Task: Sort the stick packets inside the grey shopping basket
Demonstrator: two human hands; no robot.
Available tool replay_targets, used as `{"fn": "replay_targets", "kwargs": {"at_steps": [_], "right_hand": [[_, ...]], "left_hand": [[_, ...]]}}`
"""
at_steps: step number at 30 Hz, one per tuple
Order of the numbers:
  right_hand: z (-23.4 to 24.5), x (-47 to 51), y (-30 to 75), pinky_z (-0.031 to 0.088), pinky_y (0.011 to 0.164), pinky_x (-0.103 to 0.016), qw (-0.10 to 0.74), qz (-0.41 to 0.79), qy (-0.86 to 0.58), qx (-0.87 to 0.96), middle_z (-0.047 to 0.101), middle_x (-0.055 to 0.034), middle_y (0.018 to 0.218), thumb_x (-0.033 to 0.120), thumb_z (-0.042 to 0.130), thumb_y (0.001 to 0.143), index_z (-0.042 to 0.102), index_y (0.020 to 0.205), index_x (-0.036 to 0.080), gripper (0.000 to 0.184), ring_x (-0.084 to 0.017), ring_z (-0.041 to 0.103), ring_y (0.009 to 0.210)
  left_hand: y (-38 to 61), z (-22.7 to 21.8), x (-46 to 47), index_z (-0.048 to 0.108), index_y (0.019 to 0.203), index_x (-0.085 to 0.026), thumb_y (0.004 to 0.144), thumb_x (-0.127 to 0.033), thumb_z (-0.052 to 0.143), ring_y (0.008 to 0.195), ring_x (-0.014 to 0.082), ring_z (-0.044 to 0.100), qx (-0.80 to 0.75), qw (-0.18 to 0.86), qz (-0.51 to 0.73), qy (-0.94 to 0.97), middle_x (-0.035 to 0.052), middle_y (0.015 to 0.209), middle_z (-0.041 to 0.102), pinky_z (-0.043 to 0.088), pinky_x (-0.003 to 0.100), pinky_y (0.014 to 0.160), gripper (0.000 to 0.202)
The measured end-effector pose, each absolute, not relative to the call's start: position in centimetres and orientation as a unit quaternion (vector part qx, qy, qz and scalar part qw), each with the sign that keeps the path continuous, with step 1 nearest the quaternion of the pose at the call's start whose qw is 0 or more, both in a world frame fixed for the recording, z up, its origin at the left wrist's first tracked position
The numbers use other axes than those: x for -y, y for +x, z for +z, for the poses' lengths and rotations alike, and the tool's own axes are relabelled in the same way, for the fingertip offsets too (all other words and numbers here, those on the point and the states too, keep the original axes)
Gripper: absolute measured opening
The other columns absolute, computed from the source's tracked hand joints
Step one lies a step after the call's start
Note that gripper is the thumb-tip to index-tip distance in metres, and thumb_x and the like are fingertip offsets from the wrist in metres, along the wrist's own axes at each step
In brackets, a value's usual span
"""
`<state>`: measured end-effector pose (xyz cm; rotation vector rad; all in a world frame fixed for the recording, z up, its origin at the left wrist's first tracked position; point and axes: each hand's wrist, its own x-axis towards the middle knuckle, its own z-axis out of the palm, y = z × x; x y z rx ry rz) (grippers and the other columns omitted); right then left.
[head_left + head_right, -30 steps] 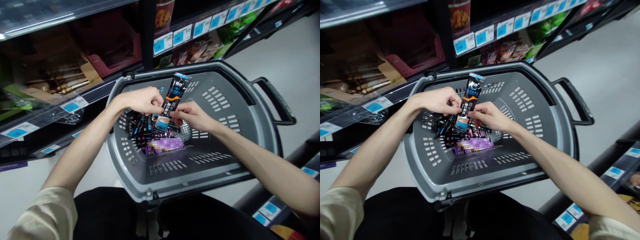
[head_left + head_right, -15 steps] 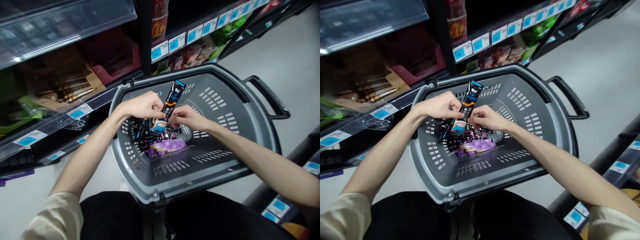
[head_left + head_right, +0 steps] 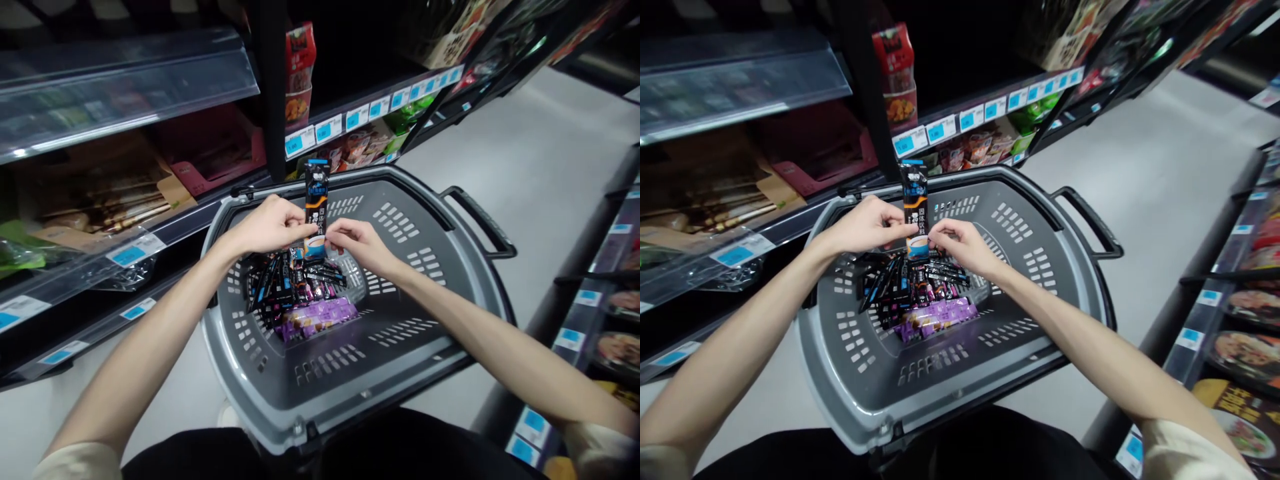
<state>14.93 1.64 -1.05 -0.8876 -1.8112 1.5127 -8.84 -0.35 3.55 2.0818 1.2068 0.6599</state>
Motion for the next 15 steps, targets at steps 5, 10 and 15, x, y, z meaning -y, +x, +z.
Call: {"fn": "replay_targets", "kwargs": {"at_steps": [5, 10, 15], "right_hand": [[-1.4, -1.5, 14.7, 0.059, 0.078, -0.032, 0.322, 0.675, -0.32, 0.582, 0.077, -0.0024, 0.096, 0.047, 0.083, 0.085, 0.071, 0.102, 0.023, 0.032, -0.018, 0.071, 0.09], [-1.2, -1.3, 14.9, 0.059, 0.066, -0.029, 0.305, 0.678, -0.323, 0.585, 0.076, -0.0054, 0.095, 0.052, 0.08, 0.087, 0.076, 0.104, 0.02, 0.036, -0.018, 0.07, 0.083], [-0.6, -1.2, 15.0, 0.052, 0.06, -0.025, 0.268, 0.717, -0.308, 0.566, 0.071, -0.0042, 0.088, 0.052, 0.079, 0.087, 0.074, 0.096, 0.019, 0.035, -0.015, 0.063, 0.074]], "left_hand": [[-8.8, 3.8, 0.4, 0.064, 0.058, -0.015, 0.096, -0.051, 0.06, 0.046, 0.0085, 0.045, -0.487, 0.317, 0.284, 0.762, -0.0013, 0.049, 0.06, 0.03, 0.025, 0.055, 0.053], [-8.9, 2.8, -0.2, 0.07, 0.071, -0.014, 0.091, -0.053, 0.066, 0.061, 0.012, 0.057, -0.487, 0.32, 0.31, 0.751, 0.0009, 0.066, 0.069, 0.038, 0.025, 0.061, 0.043], [-9.1, 1.9, -0.8, 0.068, 0.116, -0.014, 0.077, -0.041, 0.085, 0.096, 0.0213, 0.073, -0.409, 0.471, 0.365, 0.691, 0.0104, 0.107, 0.077, 0.054, 0.031, 0.083, 0.051]]}}
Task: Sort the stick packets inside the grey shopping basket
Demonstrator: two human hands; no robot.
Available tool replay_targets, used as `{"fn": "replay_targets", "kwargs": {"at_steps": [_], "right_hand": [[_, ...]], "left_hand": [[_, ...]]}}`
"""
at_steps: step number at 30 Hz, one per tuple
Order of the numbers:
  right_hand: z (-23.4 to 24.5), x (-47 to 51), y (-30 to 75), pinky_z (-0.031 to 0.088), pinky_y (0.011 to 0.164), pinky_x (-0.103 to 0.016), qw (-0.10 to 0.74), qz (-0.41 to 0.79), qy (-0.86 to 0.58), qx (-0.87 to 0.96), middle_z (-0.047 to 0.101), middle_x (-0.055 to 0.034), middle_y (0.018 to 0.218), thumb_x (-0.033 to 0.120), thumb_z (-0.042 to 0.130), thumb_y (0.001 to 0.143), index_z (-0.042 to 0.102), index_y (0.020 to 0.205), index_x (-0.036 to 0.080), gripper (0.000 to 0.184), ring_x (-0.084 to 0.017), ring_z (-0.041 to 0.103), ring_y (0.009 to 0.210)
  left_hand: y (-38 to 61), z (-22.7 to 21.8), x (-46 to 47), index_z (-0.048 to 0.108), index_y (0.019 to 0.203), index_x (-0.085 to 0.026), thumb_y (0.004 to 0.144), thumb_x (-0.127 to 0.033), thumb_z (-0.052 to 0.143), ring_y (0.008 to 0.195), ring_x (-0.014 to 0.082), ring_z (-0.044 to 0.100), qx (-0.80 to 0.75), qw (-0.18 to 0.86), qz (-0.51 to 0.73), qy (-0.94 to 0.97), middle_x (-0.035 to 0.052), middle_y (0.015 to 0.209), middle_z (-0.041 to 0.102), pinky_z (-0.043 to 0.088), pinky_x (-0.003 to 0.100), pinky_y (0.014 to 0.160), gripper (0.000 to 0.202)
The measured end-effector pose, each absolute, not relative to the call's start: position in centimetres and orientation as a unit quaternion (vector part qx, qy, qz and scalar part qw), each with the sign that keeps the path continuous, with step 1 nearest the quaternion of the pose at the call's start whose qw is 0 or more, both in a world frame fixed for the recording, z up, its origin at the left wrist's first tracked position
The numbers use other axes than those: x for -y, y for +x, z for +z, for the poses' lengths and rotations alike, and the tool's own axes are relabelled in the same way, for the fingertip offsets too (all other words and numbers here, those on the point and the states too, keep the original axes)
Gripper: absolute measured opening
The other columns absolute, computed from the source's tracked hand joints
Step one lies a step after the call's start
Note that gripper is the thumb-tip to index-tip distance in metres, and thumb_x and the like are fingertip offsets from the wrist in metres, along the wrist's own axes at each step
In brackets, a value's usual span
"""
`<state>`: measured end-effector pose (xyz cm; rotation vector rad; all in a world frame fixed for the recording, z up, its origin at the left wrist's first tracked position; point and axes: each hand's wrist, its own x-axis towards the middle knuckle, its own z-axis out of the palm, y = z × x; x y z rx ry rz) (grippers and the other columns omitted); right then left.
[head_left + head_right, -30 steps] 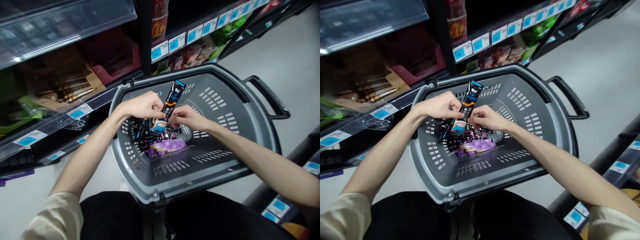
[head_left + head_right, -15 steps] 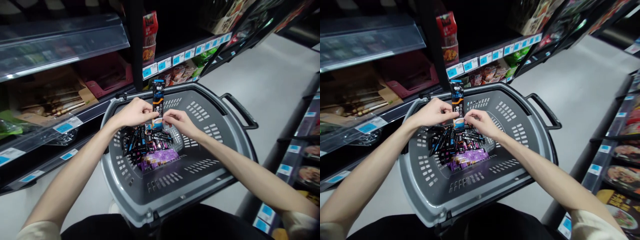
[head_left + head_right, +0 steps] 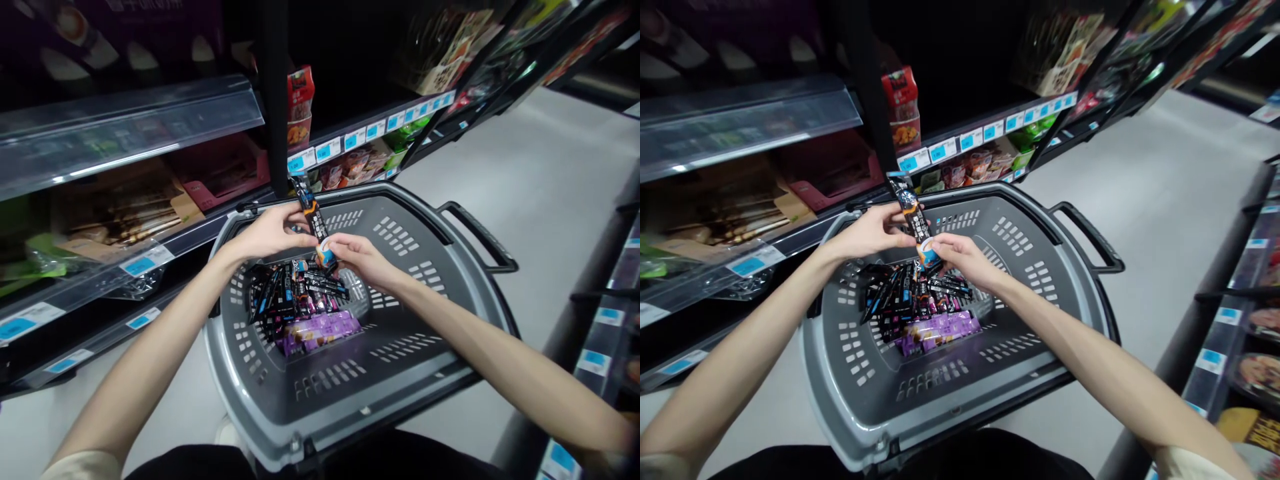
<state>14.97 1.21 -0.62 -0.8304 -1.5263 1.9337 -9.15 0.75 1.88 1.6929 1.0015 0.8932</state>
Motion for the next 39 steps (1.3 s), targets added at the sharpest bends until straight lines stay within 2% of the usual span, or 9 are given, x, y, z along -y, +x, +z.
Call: {"fn": "replay_targets", "kwargs": {"at_steps": [4, 8, 12, 15, 22, 25, 29, 34, 39], "right_hand": [[0.1, -0.8, 14.8, 0.036, 0.05, -0.023, 0.236, 0.773, -0.299, 0.507, 0.059, 0.0001, 0.071, 0.05, 0.078, 0.088, 0.067, 0.09, 0.017, 0.035, -0.011, 0.048, 0.058], [0.6, -0.7, 14.8, 0.021, 0.048, -0.024, 0.203, 0.812, -0.295, 0.461, 0.046, 0.0062, 0.06, 0.054, 0.071, 0.092, 0.063, 0.097, 0.018, 0.036, -0.008, 0.026, 0.049], [0.7, -0.9, 15.0, 0.029, 0.05, -0.026, 0.261, 0.793, -0.288, 0.468, 0.06, 0.0018, 0.071, 0.059, 0.079, 0.084, 0.064, 0.103, 0.021, 0.045, -0.01, 0.041, 0.054], [0.8, -1.3, 15.3, 0.037, 0.052, -0.027, 0.323, 0.766, -0.299, 0.468, 0.068, -0.0017, 0.081, 0.053, 0.088, 0.075, 0.067, 0.11, 0.022, 0.051, -0.012, 0.052, 0.059], [0.8, -2.4, 16.5, 0.046, 0.055, -0.024, 0.401, 0.736, -0.315, 0.445, 0.071, 0.0009, 0.094, 0.046, 0.092, 0.07, 0.065, 0.108, 0.027, 0.049, -0.011, 0.058, 0.067], [0.8, -2.8, 17.2, 0.052, 0.06, -0.023, 0.418, 0.72, -0.308, 0.46, 0.072, 0.0018, 0.102, 0.039, 0.093, 0.07, 0.063, 0.12, 0.031, 0.059, -0.011, 0.063, 0.074], [0.9, -2.8, 17.4, 0.056, 0.064, -0.025, 0.416, 0.698, -0.308, 0.495, 0.072, 0.0015, 0.101, 0.044, 0.091, 0.075, 0.059, 0.133, 0.033, 0.067, -0.013, 0.065, 0.079], [0.9, -2.1, 16.5, 0.054, 0.063, -0.027, 0.4, 0.695, -0.321, 0.505, 0.065, 0.0034, 0.082, 0.051, 0.089, 0.077, 0.059, 0.14, 0.031, 0.072, -0.014, 0.061, 0.07], [1.1, -1.2, 15.9, 0.055, 0.065, -0.03, 0.392, 0.671, -0.32, 0.542, 0.07, -0.0014, 0.103, 0.058, 0.084, 0.081, 0.054, 0.148, 0.037, 0.077, -0.016, 0.062, 0.075]], "left_hand": [[-9.4, 2.2, -0.6, 0.052, 0.14, -0.017, 0.069, -0.031, 0.092, 0.099, 0.0213, 0.074, -0.362, 0.556, 0.401, 0.632, 0.0139, 0.116, 0.076, 0.058, 0.033, 0.087, 0.083], [-9.4, 2.8, -0.3, 0.064, 0.122, -0.016, 0.063, -0.033, 0.097, 0.09, 0.0165, 0.072, -0.379, 0.504, 0.462, 0.624, 0.0077, 0.102, 0.076, 0.057, 0.028, 0.082, 0.07], [-9.4, 3.1, -0.3, 0.074, 0.09, -0.013, 0.061, -0.046, 0.096, 0.078, 0.0148, 0.068, -0.422, 0.42, 0.474, 0.649, 0.006, 0.089, 0.075, 0.053, 0.026, 0.07, 0.049], [-9.2, 3.1, -0.2, 0.079, 0.086, -0.014, 0.062, -0.051, 0.095, 0.074, 0.0149, 0.066, -0.411, 0.363, 0.494, 0.674, 0.0062, 0.083, 0.075, 0.052, 0.027, 0.067, 0.047], [-8.0, 3.4, 0.6, 0.086, 0.097, -0.023, 0.08, -0.048, 0.085, 0.088, 0.0185, 0.072, -0.29, 0.32, 0.472, 0.769, 0.0114, 0.098, 0.079, 0.057, 0.031, 0.079, 0.03], [-7.8, 3.5, 0.6, 0.086, 0.099, -0.026, 0.086, -0.044, 0.081, 0.094, 0.0199, 0.073, -0.268, 0.317, 0.457, 0.787, 0.0117, 0.104, 0.08, 0.058, 0.033, 0.085, 0.023], [-7.6, 3.3, 0.3, 0.086, 0.102, -0.029, 0.089, -0.033, 0.078, 0.105, 0.0217, 0.074, -0.244, 0.299, 0.456, 0.802, 0.011, 0.119, 0.08, 0.059, 0.039, 0.096, 0.015], [-7.4, 2.6, 0.1, 0.079, 0.122, -0.033, 0.088, -0.022, 0.077, 0.129, 0.0266, 0.066, -0.233, 0.249, 0.452, 0.824, 0.0086, 0.133, 0.075, 0.051, 0.052, 0.114, 0.036], [-7.5, 2.3, 0.0, 0.073, 0.133, -0.032, 0.094, -0.016, 0.065, 0.139, 0.024, 0.06, -0.23, 0.211, 0.414, 0.855, 0.0043, 0.135, 0.074, 0.051, 0.049, 0.117, 0.043]]}}
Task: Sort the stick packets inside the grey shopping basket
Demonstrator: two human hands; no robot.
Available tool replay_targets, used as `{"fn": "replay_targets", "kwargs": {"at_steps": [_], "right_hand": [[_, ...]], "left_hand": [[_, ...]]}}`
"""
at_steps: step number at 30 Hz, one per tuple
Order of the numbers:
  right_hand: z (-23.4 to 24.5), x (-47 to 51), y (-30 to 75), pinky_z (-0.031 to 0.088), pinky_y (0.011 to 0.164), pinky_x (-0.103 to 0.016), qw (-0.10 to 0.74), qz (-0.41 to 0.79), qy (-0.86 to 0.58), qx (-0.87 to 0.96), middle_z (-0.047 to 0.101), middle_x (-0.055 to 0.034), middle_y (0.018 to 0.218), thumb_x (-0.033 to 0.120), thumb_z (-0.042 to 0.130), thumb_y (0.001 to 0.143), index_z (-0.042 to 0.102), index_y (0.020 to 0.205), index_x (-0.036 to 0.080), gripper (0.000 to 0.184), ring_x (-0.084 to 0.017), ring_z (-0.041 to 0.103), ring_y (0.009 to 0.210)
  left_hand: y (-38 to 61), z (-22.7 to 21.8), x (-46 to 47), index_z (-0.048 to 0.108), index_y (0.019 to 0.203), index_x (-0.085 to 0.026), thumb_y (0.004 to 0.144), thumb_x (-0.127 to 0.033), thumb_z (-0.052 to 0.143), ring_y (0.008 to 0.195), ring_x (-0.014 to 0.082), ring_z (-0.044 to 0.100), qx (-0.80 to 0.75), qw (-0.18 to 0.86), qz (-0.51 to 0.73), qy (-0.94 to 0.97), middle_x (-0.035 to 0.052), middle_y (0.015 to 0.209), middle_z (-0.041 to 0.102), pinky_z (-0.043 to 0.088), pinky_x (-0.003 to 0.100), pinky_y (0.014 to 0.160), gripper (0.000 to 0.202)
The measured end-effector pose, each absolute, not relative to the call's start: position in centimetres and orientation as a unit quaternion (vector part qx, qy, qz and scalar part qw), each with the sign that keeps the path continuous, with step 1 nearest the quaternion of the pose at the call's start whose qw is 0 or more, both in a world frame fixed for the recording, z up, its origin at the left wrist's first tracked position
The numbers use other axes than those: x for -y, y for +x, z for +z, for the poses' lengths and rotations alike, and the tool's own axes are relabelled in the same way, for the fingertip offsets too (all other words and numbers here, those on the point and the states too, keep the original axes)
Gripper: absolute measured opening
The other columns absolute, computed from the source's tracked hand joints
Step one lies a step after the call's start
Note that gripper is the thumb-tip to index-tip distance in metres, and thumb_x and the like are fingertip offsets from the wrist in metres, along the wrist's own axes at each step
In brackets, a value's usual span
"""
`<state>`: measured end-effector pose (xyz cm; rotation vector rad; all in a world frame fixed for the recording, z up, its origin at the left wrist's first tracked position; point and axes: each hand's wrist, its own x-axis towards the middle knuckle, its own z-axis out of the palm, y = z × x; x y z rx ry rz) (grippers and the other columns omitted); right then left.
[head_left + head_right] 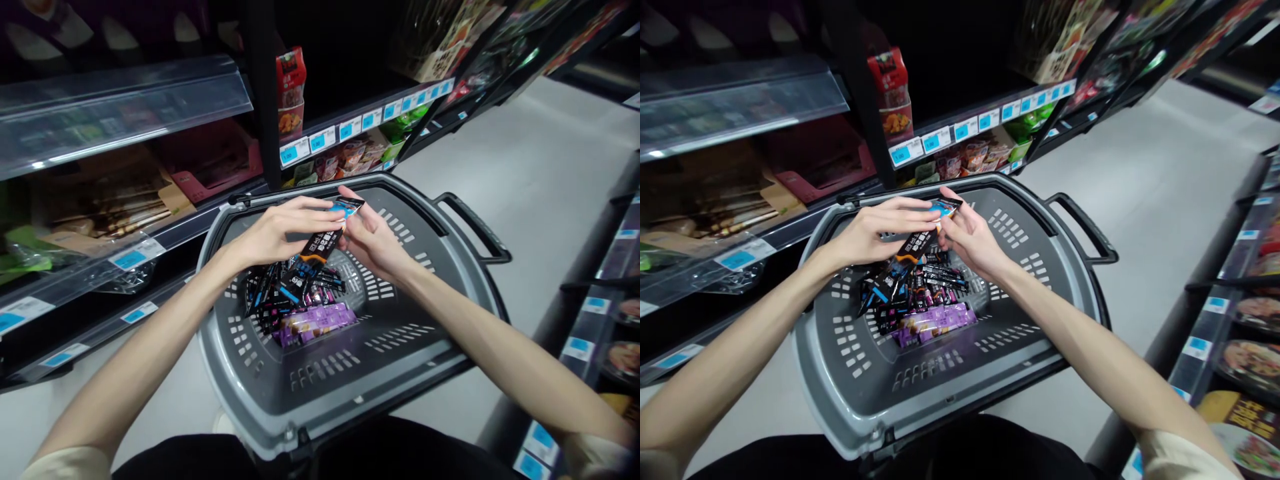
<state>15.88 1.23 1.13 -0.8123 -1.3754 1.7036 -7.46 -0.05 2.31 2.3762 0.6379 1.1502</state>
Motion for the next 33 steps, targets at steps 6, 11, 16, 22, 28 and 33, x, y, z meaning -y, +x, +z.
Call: {"fn": "replay_targets", "kwargs": {"at_steps": [6, 11, 16, 22, 28, 33], "right_hand": [[1.1, -1.5, 16.4, 0.053, 0.065, -0.03, 0.373, 0.665, -0.321, 0.562, 0.069, -0.0008, 0.098, 0.06, 0.083, 0.081, 0.057, 0.142, 0.035, 0.071, -0.017, 0.062, 0.076], [1.1, -1.8, 16.4, 0.05, 0.063, -0.028, 0.38, 0.693, -0.326, 0.52, 0.065, 0.0021, 0.081, 0.051, 0.09, 0.076, 0.067, 0.12, 0.027, 0.055, -0.014, 0.056, 0.066], [1.2, -1.6, 16.1, 0.051, 0.062, -0.029, 0.373, 0.706, -0.341, 0.497, 0.066, 0.0016, 0.082, 0.045, 0.093, 0.07, 0.068, 0.115, 0.026, 0.055, -0.014, 0.058, 0.067], [0.8, -1.8, 16.3, 0.052, 0.067, -0.03, 0.383, 0.712, -0.337, 0.482, 0.068, 0.0017, 0.087, 0.044, 0.087, 0.077, 0.068, 0.105, 0.027, 0.038, -0.014, 0.061, 0.071], [1.5, -2.5, 17.4, 0.05, 0.057, -0.032, 0.306, 0.778, -0.319, 0.447, 0.073, -0.0033, 0.086, 0.05, 0.08, 0.079, 0.075, 0.105, 0.022, 0.038, -0.017, 0.061, 0.065], [1.7, -1.6, 17.2, 0.045, 0.05, -0.026, 0.246, 0.783, -0.283, 0.496, 0.067, 0.0012, 0.07, 0.043, 0.094, 0.07, 0.075, 0.091, 0.019, 0.037, -0.011, 0.054, 0.053]], "left_hand": [[-7.4, 2.4, 0.0, 0.066, 0.143, -0.03, 0.097, -0.021, 0.063, 0.134, 0.0222, 0.062, -0.23, 0.183, 0.393, 0.871, 0.0062, 0.139, 0.072, 0.052, 0.042, 0.115, 0.047], [-7.6, 2.5, 0.0, 0.072, 0.135, -0.031, 0.1, -0.031, 0.06, 0.126, 0.0252, 0.065, -0.225, 0.205, 0.396, 0.866, 0.0068, 0.134, 0.075, 0.054, 0.047, 0.109, 0.037], [-7.5, 2.5, 0.0, 0.075, 0.129, -0.033, 0.095, -0.04, 0.069, 0.123, 0.0278, 0.066, -0.218, 0.216, 0.418, 0.855, 0.0066, 0.131, 0.076, 0.053, 0.053, 0.107, 0.036], [-7.2, 3.2, 0.5, 0.08, 0.12, -0.033, 0.09, -0.046, 0.075, 0.125, 0.0302, 0.066, -0.244, 0.247, 0.445, 0.825, 0.0066, 0.127, 0.078, 0.052, 0.055, 0.108, 0.033], [-7.2, 3.8, 0.9, 0.084, 0.104, -0.03, 0.087, -0.043, 0.08, 0.118, 0.0273, 0.071, -0.253, 0.339, 0.47, 0.775, 0.0075, 0.111, 0.082, 0.058, 0.048, 0.103, 0.022], [-7.3, 3.3, 0.6, 0.075, 0.12, -0.019, 0.079, -0.044, 0.088, 0.108, 0.026, 0.075, -0.339, 0.469, 0.468, 0.667, 0.012, 0.114, 0.079, 0.064, 0.039, 0.09, 0.05]]}}
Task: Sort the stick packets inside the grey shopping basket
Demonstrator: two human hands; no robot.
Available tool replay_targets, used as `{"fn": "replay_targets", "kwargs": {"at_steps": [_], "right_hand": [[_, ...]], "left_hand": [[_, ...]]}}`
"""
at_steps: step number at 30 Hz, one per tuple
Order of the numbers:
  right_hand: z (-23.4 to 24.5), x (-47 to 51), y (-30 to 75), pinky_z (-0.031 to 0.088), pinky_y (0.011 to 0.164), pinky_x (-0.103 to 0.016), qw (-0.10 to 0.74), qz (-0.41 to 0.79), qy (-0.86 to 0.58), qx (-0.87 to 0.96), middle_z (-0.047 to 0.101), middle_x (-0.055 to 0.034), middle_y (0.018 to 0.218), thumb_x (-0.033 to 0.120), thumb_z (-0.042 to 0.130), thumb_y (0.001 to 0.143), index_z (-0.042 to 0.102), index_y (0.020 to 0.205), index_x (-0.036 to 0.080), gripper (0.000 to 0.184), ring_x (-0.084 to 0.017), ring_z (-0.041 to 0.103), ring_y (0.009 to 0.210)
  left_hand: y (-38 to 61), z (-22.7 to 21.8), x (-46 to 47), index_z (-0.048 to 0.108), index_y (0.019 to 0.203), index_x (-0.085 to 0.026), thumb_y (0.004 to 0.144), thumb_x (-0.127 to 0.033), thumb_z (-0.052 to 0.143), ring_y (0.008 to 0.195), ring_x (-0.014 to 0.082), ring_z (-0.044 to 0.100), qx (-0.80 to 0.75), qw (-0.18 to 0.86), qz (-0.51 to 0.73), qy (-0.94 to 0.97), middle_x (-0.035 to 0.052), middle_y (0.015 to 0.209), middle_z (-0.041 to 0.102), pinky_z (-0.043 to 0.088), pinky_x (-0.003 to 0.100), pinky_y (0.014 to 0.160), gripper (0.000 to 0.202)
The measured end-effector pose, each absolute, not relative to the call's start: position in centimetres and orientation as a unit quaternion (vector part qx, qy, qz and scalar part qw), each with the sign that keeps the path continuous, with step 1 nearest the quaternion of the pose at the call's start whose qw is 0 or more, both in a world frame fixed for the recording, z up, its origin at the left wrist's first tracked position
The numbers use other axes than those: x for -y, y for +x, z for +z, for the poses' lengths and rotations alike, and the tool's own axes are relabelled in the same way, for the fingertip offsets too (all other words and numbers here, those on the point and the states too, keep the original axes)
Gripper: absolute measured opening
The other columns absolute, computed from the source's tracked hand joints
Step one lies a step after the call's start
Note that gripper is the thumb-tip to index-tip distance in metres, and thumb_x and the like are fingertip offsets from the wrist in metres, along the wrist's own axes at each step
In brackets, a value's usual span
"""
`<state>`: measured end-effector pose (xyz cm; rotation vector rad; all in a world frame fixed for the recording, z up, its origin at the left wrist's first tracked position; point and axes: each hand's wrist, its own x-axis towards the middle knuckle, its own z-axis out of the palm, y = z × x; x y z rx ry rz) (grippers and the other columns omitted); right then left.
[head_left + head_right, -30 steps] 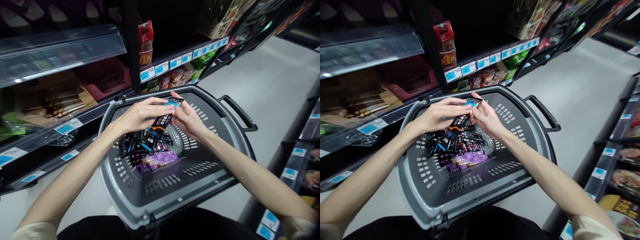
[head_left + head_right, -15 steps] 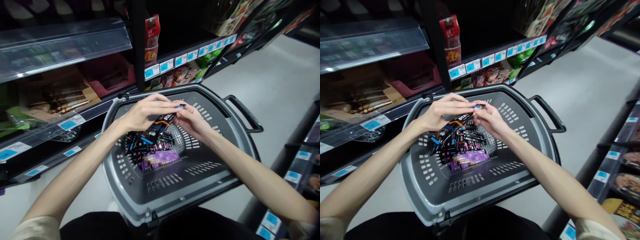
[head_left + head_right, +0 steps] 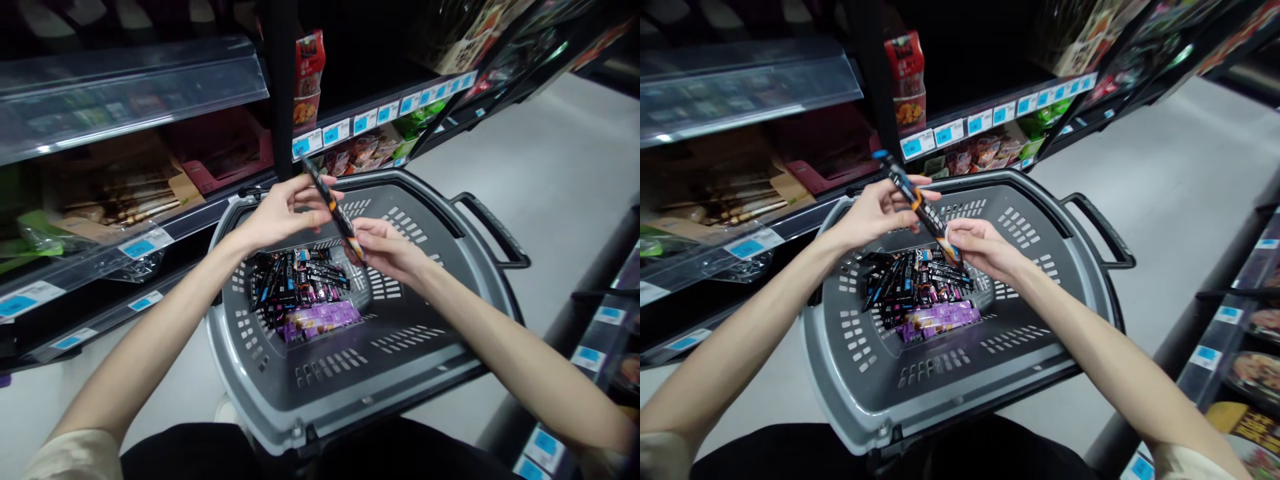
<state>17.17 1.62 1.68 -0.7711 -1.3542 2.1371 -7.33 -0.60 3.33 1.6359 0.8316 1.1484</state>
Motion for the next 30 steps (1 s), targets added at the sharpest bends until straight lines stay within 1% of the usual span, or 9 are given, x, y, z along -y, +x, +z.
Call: {"fn": "replay_targets", "kwargs": {"at_steps": [2, 4, 9, 12, 15, 17, 23, 27, 30], "right_hand": [[1.5, -1.5, 16.8, 0.051, 0.059, -0.026, 0.298, 0.757, -0.304, 0.496, 0.069, 0.0019, 0.074, 0.038, 0.095, 0.069, 0.072, 0.086, 0.021, 0.033, -0.011, 0.059, 0.06], [1.1, -1.6, 16.5, 0.054, 0.068, -0.027, 0.331, 0.727, -0.339, 0.497, 0.073, 0.0009, 0.081, 0.035, 0.096, 0.068, 0.069, 0.083, 0.021, 0.034, -0.012, 0.065, 0.068], [0.2, -1.9, 16.3, 0.057, 0.079, -0.031, 0.303, 0.693, -0.361, 0.545, 0.078, -0.0023, 0.086, 0.032, 0.097, 0.065, 0.06, 0.079, 0.02, 0.041, -0.016, 0.072, 0.079], [-0.3, -1.5, 16.0, 0.058, 0.076, -0.031, 0.258, 0.697, -0.358, 0.565, 0.078, -0.0028, 0.085, 0.035, 0.097, 0.067, 0.061, 0.084, 0.02, 0.042, -0.018, 0.074, 0.081], [-0.5, -1.2, 15.7, 0.057, 0.066, -0.029, 0.228, 0.701, -0.353, 0.577, 0.077, -0.0023, 0.084, 0.043, 0.091, 0.075, 0.068, 0.094, 0.02, 0.038, -0.017, 0.072, 0.077], [-0.4, -1.1, 15.6, 0.056, 0.061, -0.028, 0.214, 0.699, -0.346, 0.588, 0.075, -0.0017, 0.08, 0.047, 0.089, 0.077, 0.071, 0.094, 0.019, 0.037, -0.015, 0.07, 0.07], [0.2, -0.9, 15.5, 0.052, 0.056, -0.026, 0.199, 0.676, -0.332, 0.627, 0.07, 0.0009, 0.063, 0.047, 0.093, 0.072, 0.068, 0.077, 0.018, 0.038, -0.013, 0.064, 0.055], [0.2, -0.8, 15.4, 0.053, 0.055, -0.027, 0.213, 0.68, -0.342, 0.613, 0.074, -0.0013, 0.065, 0.048, 0.095, 0.068, 0.066, 0.072, 0.018, 0.042, -0.013, 0.065, 0.054], [0.0, -0.9, 15.4, 0.055, 0.055, -0.027, 0.212, 0.687, -0.354, 0.598, 0.074, -0.0019, 0.064, 0.048, 0.095, 0.067, 0.065, 0.07, 0.019, 0.042, -0.014, 0.066, 0.053]], "left_hand": [[-7.5, 2.9, 0.3, 0.07, 0.121, -0.016, 0.081, -0.044, 0.086, 0.098, 0.0229, 0.077, -0.384, 0.516, 0.455, 0.615, 0.012, 0.107, 0.079, 0.066, 0.034, 0.081, 0.051], [-7.6, 2.7, 0.1, 0.069, 0.112, -0.013, 0.082, -0.042, 0.085, 0.092, 0.0214, 0.078, -0.412, 0.559, 0.432, 0.576, 0.012, 0.1, 0.079, 0.066, 0.032, 0.077, 0.044], [-7.8, 3.1, 0.3, 0.07, 0.096, -0.01, 0.077, -0.038, 0.089, 0.086, 0.0205, 0.078, -0.434, 0.607, 0.387, 0.542, 0.0087, 0.088, 0.077, 0.068, 0.035, 0.078, 0.039], [-7.7, 3.4, 0.5, 0.07, 0.091, -0.009, 0.074, -0.035, 0.091, 0.073, 0.0166, 0.075, -0.468, 0.593, 0.365, 0.544, 0.0046, 0.075, 0.074, 0.067, 0.033, 0.075, 0.037], [-7.7, 3.6, 0.6, 0.07, 0.092, -0.01, 0.075, -0.03, 0.09, 0.063, 0.0145, 0.072, -0.481, 0.597, 0.322, 0.556, 0.0046, 0.072, 0.075, 0.065, 0.029, 0.068, 0.034], [-7.7, 3.6, 0.7, 0.069, 0.095, -0.011, 0.075, -0.028, 0.09, 0.06, 0.0144, 0.072, -0.477, 0.603, 0.293, 0.569, 0.0044, 0.071, 0.076, 0.062, 0.027, 0.064, 0.034], [-8.0, 3.1, 0.5, 0.067, 0.091, -0.013, 0.072, -0.03, 0.09, 0.067, 0.0176, 0.075, -0.463, 0.608, 0.235, 0.601, 0.004, 0.071, 0.076, 0.061, 0.027, 0.066, 0.034], [-8.1, 2.8, 0.4, 0.066, 0.086, -0.013, 0.067, -0.029, 0.093, 0.073, 0.0184, 0.076, -0.453, 0.61, 0.223, 0.611, 0.004, 0.076, 0.077, 0.061, 0.029, 0.07, 0.036], [-8.0, 2.9, 0.4, 0.063, 0.083, -0.013, 0.072, -0.031, 0.091, 0.071, 0.0167, 0.076, -0.452, 0.621, 0.243, 0.593, 0.0036, 0.075, 0.076, 0.062, 0.03, 0.072, 0.035]]}}
